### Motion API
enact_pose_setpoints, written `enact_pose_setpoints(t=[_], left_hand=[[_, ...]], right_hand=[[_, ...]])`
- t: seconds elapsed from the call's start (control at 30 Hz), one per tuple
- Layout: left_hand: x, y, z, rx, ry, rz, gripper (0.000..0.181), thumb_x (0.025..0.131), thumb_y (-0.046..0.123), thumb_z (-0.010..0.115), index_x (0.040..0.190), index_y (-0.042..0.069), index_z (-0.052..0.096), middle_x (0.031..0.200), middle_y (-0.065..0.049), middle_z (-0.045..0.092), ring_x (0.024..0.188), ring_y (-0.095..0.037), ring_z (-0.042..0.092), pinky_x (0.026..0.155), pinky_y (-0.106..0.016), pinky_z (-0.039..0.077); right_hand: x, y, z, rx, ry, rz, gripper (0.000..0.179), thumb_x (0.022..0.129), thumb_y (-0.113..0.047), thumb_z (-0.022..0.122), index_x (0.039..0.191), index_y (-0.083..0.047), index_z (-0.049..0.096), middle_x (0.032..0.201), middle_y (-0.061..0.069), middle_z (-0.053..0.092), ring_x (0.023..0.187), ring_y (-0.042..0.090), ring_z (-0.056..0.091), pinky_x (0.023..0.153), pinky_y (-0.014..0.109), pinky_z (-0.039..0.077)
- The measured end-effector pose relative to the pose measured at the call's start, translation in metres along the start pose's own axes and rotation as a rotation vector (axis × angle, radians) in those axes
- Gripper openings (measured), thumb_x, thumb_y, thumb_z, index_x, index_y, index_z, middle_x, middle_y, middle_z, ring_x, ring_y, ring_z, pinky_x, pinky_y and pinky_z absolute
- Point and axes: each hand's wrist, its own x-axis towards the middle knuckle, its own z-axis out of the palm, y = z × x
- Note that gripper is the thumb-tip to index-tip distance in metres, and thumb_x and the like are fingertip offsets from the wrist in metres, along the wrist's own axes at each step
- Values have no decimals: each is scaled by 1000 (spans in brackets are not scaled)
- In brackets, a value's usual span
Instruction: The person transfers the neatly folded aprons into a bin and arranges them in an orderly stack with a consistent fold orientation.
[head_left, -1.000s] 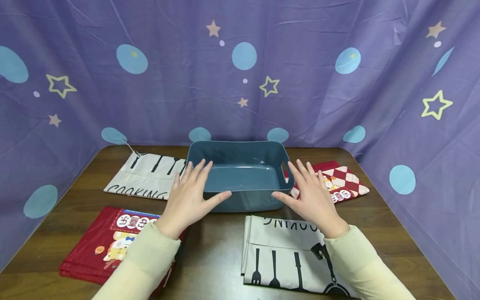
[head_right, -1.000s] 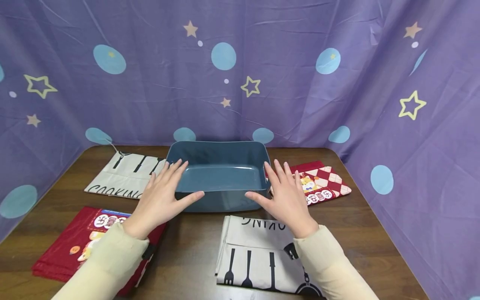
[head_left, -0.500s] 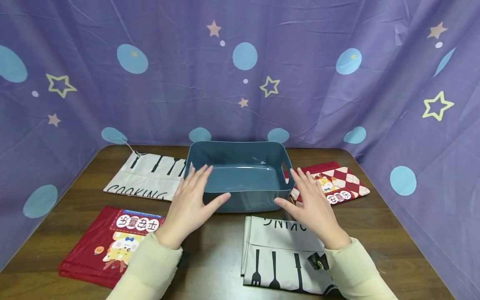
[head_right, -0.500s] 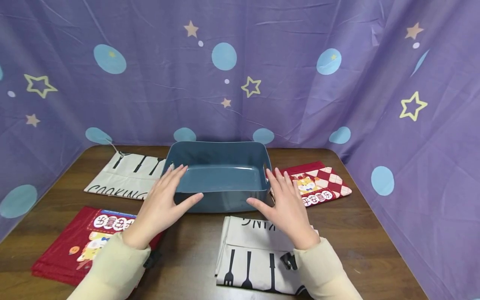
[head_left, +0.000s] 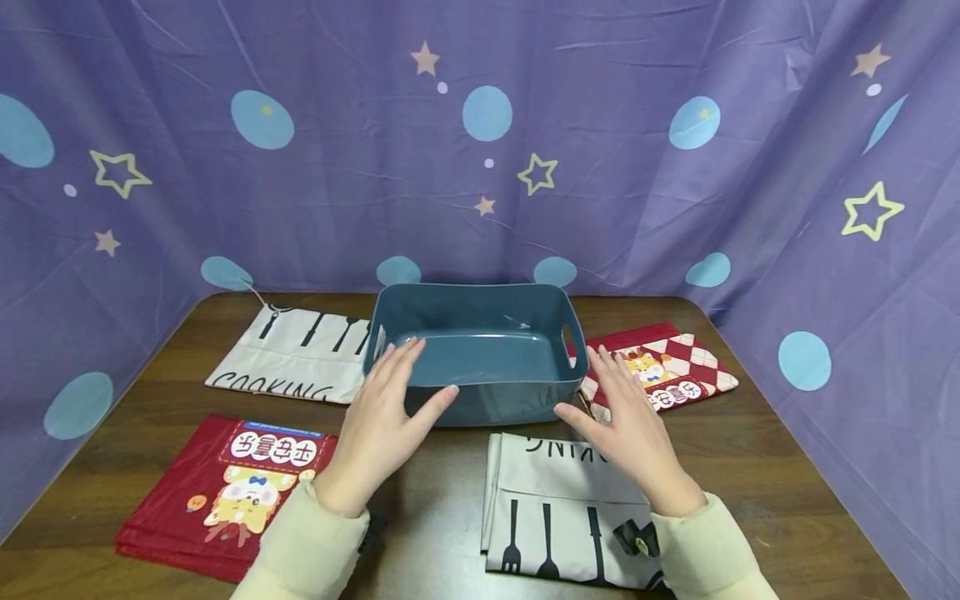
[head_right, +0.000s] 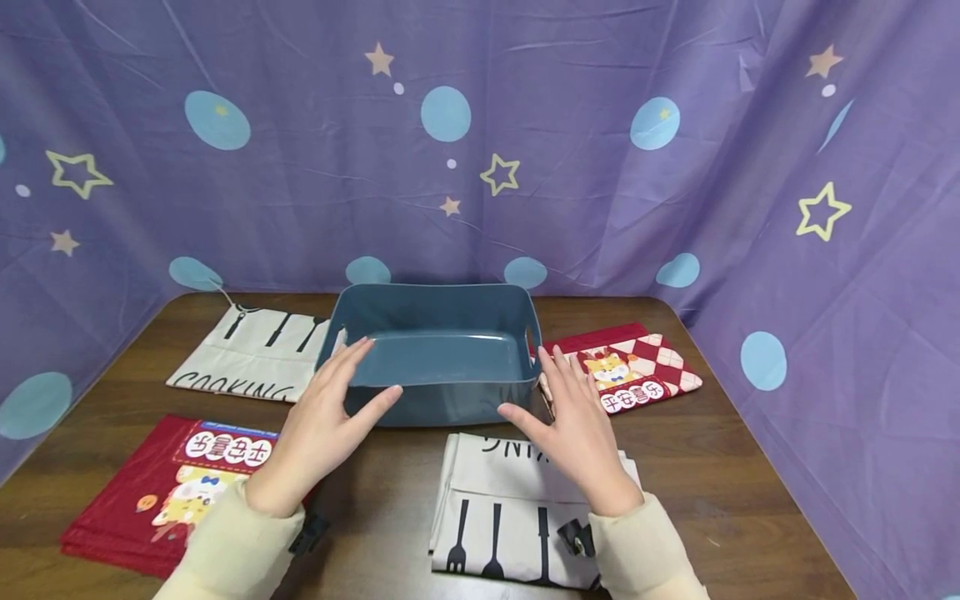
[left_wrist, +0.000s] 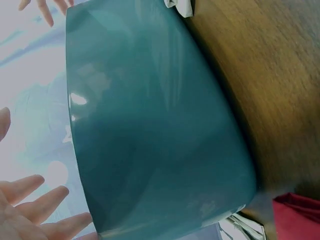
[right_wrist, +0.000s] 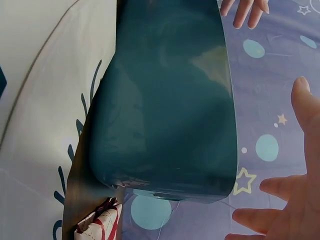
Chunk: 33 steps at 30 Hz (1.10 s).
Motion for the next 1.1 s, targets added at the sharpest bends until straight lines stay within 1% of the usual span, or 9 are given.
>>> enact_pose_setpoints(t=[0.13,0.3,0.47,0.53,0.63,0.77,0.93,1.1], left_hand=[[-2,3,0,-21,15,-9,76,91,50,67,150,9,43,154,-11,43,147,-36,32,116,-60,29],[-6,6,1,-28,35,-3,74,91,50,67,149,10,44,154,-10,44,145,-35,36,115,-60,31],[-9,12,1,-47,62,19,70,91,47,68,147,10,46,152,-9,47,141,-34,42,111,-60,36],[-11,14,1,-56,62,19,69,91,46,68,147,11,47,151,-9,48,140,-34,43,108,-61,39],[-14,17,2,-63,45,11,69,91,49,67,147,14,46,151,-8,48,139,-32,44,104,-61,43],[-17,20,3,-64,34,21,69,91,50,67,147,14,47,149,-7,49,138,-29,45,103,-57,46],[-20,20,6,-57,56,51,68,90,48,69,145,12,50,146,-7,53,136,-28,48,102,-54,48],[-21,19,8,-54,61,50,67,90,49,69,144,12,51,145,-6,54,134,-28,49,101,-54,49]], right_hand=[[-3,0,0,6,14,3,92,86,-62,66,158,-21,26,164,9,23,154,32,11,123,56,10],[-8,-1,1,38,15,26,90,87,-61,65,158,-20,27,164,8,24,154,32,13,118,64,17],[-13,-2,1,75,5,58,86,90,-56,65,158,-23,25,165,7,24,153,34,13,113,72,20],[-14,-3,0,89,4,65,85,90,-53,65,158,-24,24,164,8,24,153,35,14,112,72,20],[-16,-3,0,110,-2,79,83,91,-50,66,158,-24,24,164,9,24,153,36,15,113,71,20],[-17,-4,-2,138,-16,104,82,92,-49,65,158,-25,23,164,10,23,153,37,14,113,72,19],[-19,-2,-2,163,-27,125,81,92,-50,64,158,-26,23,164,14,24,150,42,20,111,74,21],[-21,1,-1,196,-28,124,79,94,-47,63,158,-22,25,162,16,26,147,43,26,111,72,24]])
